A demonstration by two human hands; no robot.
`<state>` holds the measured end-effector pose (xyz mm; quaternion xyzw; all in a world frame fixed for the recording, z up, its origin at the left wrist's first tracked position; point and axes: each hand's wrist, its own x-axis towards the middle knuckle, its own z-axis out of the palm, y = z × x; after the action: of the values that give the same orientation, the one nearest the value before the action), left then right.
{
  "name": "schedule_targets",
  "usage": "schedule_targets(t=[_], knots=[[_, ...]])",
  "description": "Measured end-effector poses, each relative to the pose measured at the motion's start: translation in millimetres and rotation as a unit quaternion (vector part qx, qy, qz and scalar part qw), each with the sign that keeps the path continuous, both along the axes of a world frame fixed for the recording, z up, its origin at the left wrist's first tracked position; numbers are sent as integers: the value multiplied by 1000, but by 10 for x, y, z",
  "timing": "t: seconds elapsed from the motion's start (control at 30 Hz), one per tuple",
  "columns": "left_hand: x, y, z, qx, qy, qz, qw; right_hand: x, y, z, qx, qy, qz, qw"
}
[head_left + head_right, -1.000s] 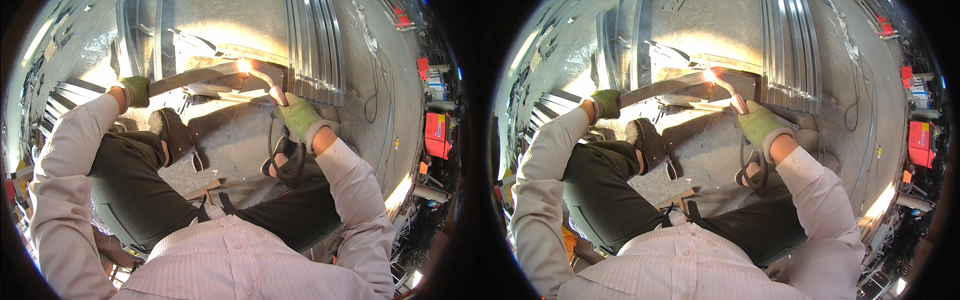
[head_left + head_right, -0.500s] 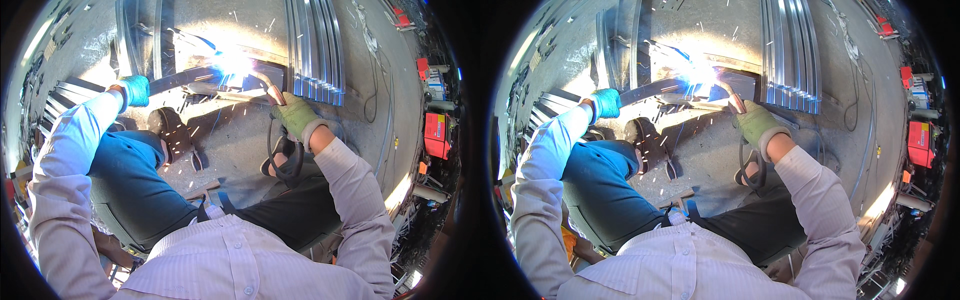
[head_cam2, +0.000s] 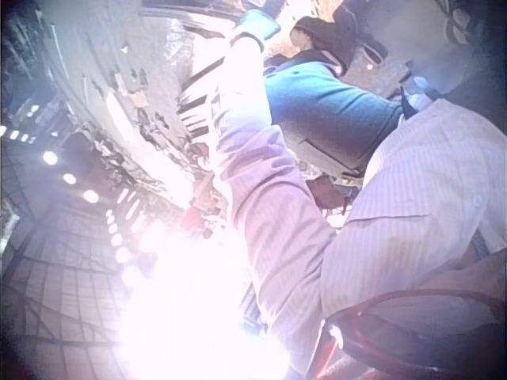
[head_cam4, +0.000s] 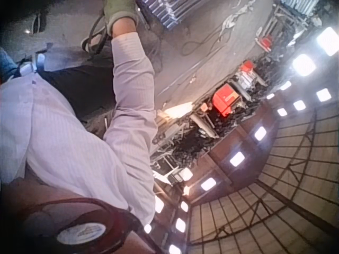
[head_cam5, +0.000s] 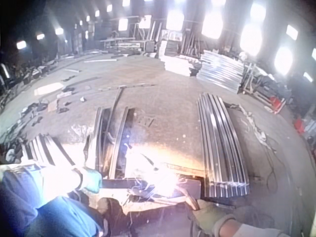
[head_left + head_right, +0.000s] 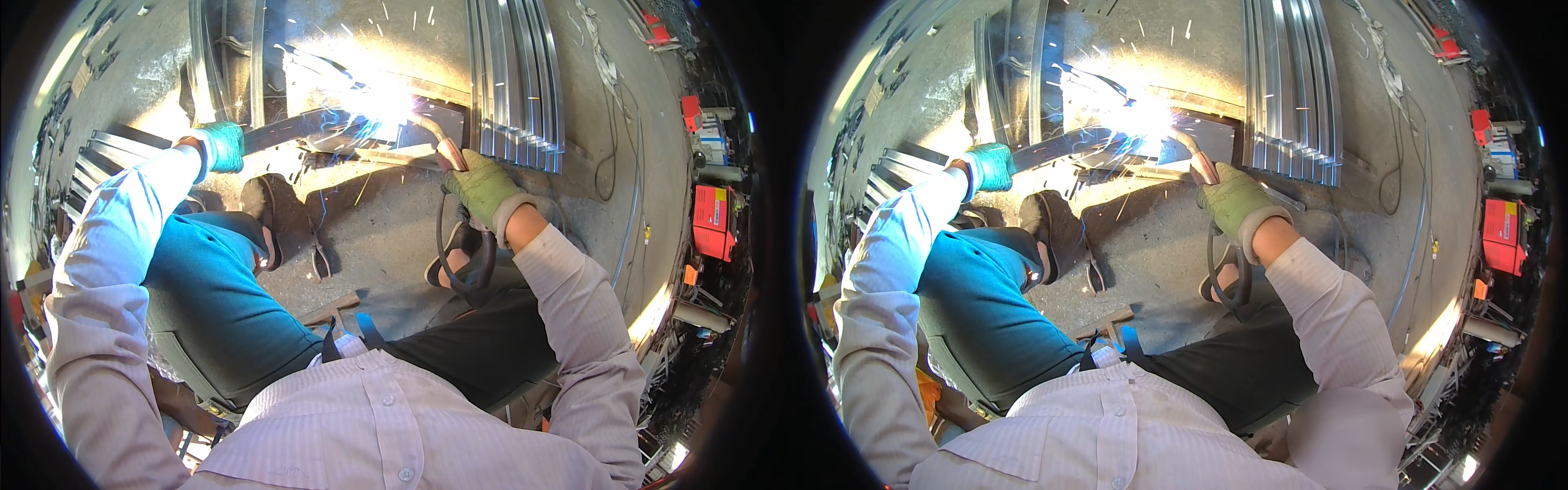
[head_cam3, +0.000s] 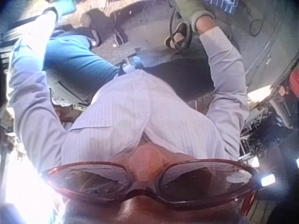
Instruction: The person is welding metal pieces together using a welding torch. They are sitting on the floor in a workshop, handling metal bars and a welding torch.
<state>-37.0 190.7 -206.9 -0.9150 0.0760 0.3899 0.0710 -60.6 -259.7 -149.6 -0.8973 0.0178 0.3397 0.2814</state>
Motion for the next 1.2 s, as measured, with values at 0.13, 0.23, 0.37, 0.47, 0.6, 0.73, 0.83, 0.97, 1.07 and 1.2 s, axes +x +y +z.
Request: schedule_targets(t=[0.13,0.23,0.37,0.47,0.6,0.73,0.83,0.97,1.07,1.2], knots=[[-2,3,5,-5,-6,16,1000,8,-42,-46,4,-4,4,1000],[-51,7,19,-15,-47,52,997,43,-23,-39,-3,-41,13,999],[-57,7,26,-15,-31,83,996,98,-26,165,14,-64,-24,998],[-51,5,10,-39,-38,96,994,109,-11,313,56,-48,-64,995],[-27,25,-32,-26,-29,78,996,119,24,344,23,-102,-29,994],[-32,85,-153,-20,-18,81,996,150,4,327,51,-109,-30,992],[-35,146,-287,-27,-16,74,997,137,29,383,16,-161,-16,987],[-43,208,-447,-54,28,92,994,-71,197,578,-35,-170,71,982],[-59,233,-558,-77,43,79,993,-370,418,781,-51,-195,129,971],[-37,308,-729,-80,75,78,991,-780,532,1116,-67,-192,220,954]])
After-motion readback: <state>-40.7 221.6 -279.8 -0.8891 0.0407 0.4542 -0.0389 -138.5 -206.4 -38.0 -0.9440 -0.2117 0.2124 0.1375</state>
